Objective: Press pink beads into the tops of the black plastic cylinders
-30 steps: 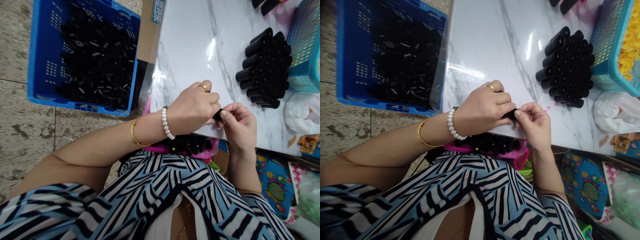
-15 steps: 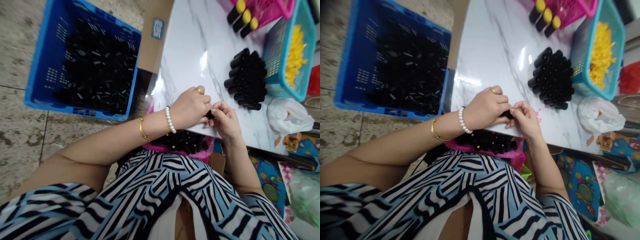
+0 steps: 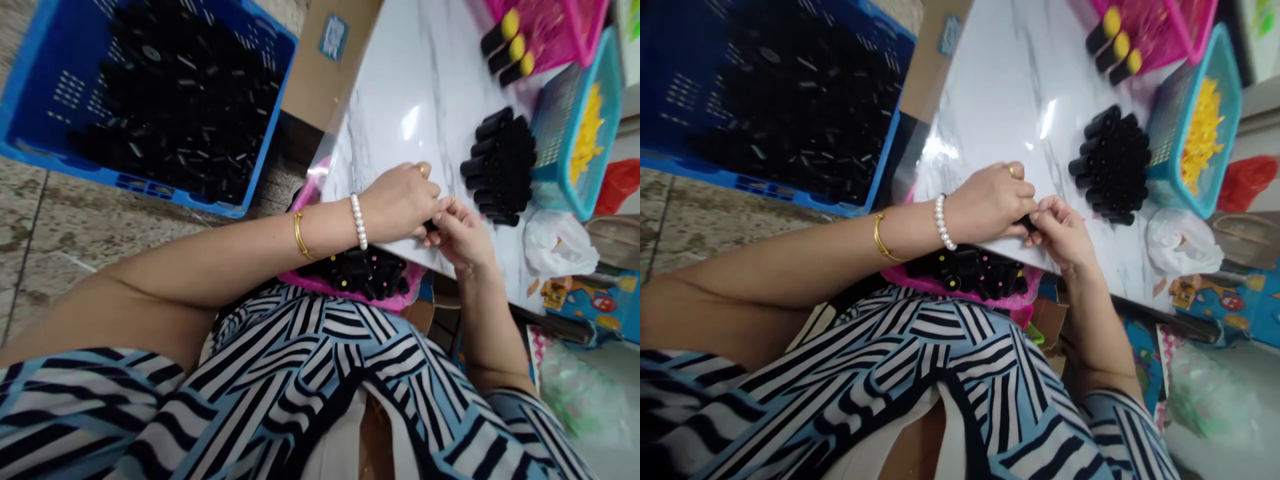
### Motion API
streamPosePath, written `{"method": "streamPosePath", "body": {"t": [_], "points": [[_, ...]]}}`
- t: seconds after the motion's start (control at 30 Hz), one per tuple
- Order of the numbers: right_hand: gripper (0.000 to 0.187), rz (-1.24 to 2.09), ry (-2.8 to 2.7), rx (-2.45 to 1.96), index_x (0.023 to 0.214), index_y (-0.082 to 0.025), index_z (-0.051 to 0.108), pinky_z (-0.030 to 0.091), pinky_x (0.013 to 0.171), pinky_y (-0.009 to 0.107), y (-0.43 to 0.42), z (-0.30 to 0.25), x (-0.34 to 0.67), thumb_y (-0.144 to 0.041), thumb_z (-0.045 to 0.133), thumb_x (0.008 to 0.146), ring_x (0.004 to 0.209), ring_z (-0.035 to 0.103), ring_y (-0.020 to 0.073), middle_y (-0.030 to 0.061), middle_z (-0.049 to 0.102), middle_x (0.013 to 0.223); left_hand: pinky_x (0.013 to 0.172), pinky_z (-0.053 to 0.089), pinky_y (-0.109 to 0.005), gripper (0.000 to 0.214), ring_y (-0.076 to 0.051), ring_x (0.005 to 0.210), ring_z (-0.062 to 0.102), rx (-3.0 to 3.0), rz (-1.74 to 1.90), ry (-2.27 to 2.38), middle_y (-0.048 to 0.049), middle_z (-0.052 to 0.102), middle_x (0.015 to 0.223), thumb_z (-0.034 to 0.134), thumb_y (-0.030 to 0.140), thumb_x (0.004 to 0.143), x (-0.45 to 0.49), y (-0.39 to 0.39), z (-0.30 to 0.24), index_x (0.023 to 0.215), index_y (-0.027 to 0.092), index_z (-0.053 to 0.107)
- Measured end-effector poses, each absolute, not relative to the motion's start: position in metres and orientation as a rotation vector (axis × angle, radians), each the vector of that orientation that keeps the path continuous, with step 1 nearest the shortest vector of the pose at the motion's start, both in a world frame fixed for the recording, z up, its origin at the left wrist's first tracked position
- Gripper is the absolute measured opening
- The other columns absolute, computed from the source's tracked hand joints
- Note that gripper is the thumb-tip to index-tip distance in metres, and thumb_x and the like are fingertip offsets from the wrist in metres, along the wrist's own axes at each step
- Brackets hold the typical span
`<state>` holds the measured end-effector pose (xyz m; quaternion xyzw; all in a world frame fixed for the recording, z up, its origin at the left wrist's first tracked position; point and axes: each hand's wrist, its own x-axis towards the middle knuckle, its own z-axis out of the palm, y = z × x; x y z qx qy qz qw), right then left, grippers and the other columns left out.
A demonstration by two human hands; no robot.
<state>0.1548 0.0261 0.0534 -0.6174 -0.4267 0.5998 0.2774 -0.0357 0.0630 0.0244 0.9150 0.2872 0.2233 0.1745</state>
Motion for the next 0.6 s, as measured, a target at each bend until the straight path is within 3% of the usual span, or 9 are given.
{"method": "streamPosePath", "body": {"t": [0.13, 0.37, 0.47, 0.6], "points": [[0.037, 1.654, -1.2, -1.637, 0.081, -0.023, 0.052, 0.056, 0.047, 0.024, 0.04, 0.056, 0.156, -0.033, 0.086, 0.073, 0.041, 0.051, 0.0059, -0.0107, 0.056, 0.061, 0.091, 0.048, -0.045, 0.038, -0.036, 0.115, 0.06, 2.572, 0.589, 0.831, -0.0124, 0.071, 0.098, 0.068, 0.044, 0.094, -0.039, 0.068, 0.031, 0.099, 0.006, 0.074], [0.037, 1.995, -1.05, -1.525, 0.09, -0.021, 0.055, 0.065, 0.067, 0.032, 0.04, 0.052, 0.187, -0.039, 0.084, 0.076, 0.058, 0.071, 0.014, -0.0078, 0.063, 0.064, 0.081, 0.047, -0.038, 0.031, -0.027, 0.096, 0.063, 2.618, 0.761, 0.817, -0.0082, 0.072, 0.091, 0.077, 0.041, 0.085, -0.032, 0.06, 0.011, 0.095, 0.012, 0.075], [0.036, 1.972, -1.074, -1.514, 0.096, -0.02, 0.058, 0.065, 0.067, 0.032, 0.04, 0.052, 0.186, -0.037, 0.081, 0.076, 0.06, 0.072, 0.0141, -0.0054, 0.069, 0.071, 0.079, 0.044, -0.036, 0.034, -0.026, 0.093, 0.062, 2.624, 0.812, 0.847, -0.0068, 0.071, 0.088, 0.079, 0.043, 0.084, -0.03, 0.063, 0.007, 0.097, 0.013, 0.074], [0.028, 1.863, -1.127, -1.583, 0.087, -0.021, 0.052, 0.063, 0.059, 0.03, 0.037, 0.05, 0.168, -0.027, 0.077, 0.077, 0.047, 0.065, 0.0115, -0.009, 0.063, 0.058, 0.079, 0.042, -0.036, 0.03, -0.023, 0.089, 0.06, 2.631, 0.848, 0.793, -0.0061, 0.07, 0.086, 0.077, 0.042, 0.085, -0.032, 0.065, 0.002, 0.096, 0.014, 0.074]]}}
